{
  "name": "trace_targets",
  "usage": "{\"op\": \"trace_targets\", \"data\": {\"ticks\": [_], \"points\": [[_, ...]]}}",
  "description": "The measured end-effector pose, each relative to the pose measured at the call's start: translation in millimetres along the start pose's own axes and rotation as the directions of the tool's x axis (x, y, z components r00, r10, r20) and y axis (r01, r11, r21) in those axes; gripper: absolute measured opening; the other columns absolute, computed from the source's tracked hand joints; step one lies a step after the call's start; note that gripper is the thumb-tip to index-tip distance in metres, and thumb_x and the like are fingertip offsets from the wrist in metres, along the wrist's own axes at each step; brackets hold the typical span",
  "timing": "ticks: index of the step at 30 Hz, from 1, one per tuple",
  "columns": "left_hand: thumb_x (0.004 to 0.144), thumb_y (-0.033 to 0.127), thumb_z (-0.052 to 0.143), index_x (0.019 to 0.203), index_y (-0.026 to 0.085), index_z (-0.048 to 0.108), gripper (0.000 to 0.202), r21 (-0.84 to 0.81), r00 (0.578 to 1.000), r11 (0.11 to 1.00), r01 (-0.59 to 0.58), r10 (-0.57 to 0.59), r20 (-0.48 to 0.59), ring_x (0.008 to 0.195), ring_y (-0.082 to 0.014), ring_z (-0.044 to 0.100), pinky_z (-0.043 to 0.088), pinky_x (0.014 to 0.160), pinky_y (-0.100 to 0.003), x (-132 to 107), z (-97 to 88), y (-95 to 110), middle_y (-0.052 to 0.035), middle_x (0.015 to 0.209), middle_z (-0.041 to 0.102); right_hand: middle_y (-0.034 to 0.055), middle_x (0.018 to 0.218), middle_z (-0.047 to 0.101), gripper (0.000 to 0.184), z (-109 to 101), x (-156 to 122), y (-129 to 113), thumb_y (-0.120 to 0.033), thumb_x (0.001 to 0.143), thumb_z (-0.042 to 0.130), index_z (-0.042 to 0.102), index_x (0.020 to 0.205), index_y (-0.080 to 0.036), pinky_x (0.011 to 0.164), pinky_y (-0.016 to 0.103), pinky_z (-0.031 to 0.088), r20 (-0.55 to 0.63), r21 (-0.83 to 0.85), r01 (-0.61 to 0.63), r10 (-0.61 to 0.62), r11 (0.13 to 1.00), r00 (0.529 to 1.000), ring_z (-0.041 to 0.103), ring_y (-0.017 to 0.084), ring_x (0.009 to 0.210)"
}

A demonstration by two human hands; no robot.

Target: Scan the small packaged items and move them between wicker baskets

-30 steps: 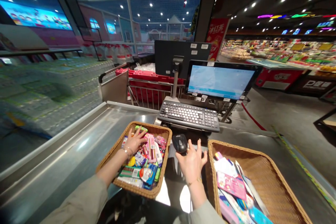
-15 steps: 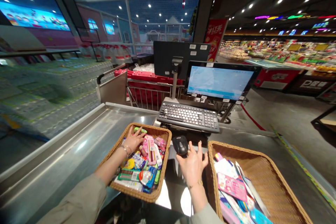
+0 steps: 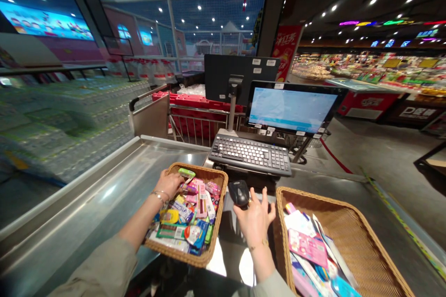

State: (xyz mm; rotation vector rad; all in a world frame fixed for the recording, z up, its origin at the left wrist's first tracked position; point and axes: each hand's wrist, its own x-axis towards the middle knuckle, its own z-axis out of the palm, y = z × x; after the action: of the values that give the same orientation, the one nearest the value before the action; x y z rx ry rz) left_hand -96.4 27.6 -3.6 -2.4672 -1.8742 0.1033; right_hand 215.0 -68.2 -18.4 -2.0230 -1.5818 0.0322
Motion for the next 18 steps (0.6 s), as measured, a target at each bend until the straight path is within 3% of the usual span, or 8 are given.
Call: {"op": "trace_targets", "data": {"ticks": [4, 12, 18], "points": [[0.084, 0.027, 0.056, 0.099, 0.025, 0.069, 0.021, -0.006, 1.000, 1.000, 0.005, -0.005, -0.003, 0.105, -0.0267, 0.060, 0.031, 0.103, -0.051, -4.2, 6.9, 2.4, -0.0074, 0.108, 0.069, 0.0033, 0.130, 0.065, 0.028, 0.0, -0.7, 2.5, -0.042, 0.075, 0.058, 0.076, 0.091, -0.027, 0.110, 0.054, 0.016, -0.005, 0.001, 0.003, -0.003, 1.000, 1.000, 0.028, 0.031, 0.143], [0.086, 0.016, 0.045, 0.105, 0.022, 0.068, 0.031, -0.018, 1.000, 1.000, -0.013, 0.013, -0.013, 0.110, -0.0255, 0.056, 0.026, 0.108, -0.046, -10.4, 33.8, 19.2, -0.0105, 0.110, 0.065, 0.0030, 0.131, 0.065, 0.026, -3.5, -3.7, 1.9, -0.042, 0.076, 0.058, 0.075, 0.087, -0.027, 0.110, 0.053, 0.016, -0.008, 0.004, -0.003, 0.003, 1.000, 1.000, 0.027, 0.029, 0.144], [0.086, 0.036, 0.054, 0.101, 0.026, 0.071, 0.025, -0.060, 1.000, 0.998, -0.015, 0.016, 0.016, 0.107, -0.0265, 0.059, 0.022, 0.111, -0.052, -15.9, 40.7, 23.9, -0.0076, 0.110, 0.069, 0.0027, 0.131, 0.064, 0.028, -5.5, -5.8, 3.8, -0.041, 0.075, 0.058, 0.075, 0.092, -0.026, 0.110, 0.053, 0.015, -0.003, 0.001, -0.008, 0.008, 1.000, 1.000, 0.028, 0.029, 0.143]]}}
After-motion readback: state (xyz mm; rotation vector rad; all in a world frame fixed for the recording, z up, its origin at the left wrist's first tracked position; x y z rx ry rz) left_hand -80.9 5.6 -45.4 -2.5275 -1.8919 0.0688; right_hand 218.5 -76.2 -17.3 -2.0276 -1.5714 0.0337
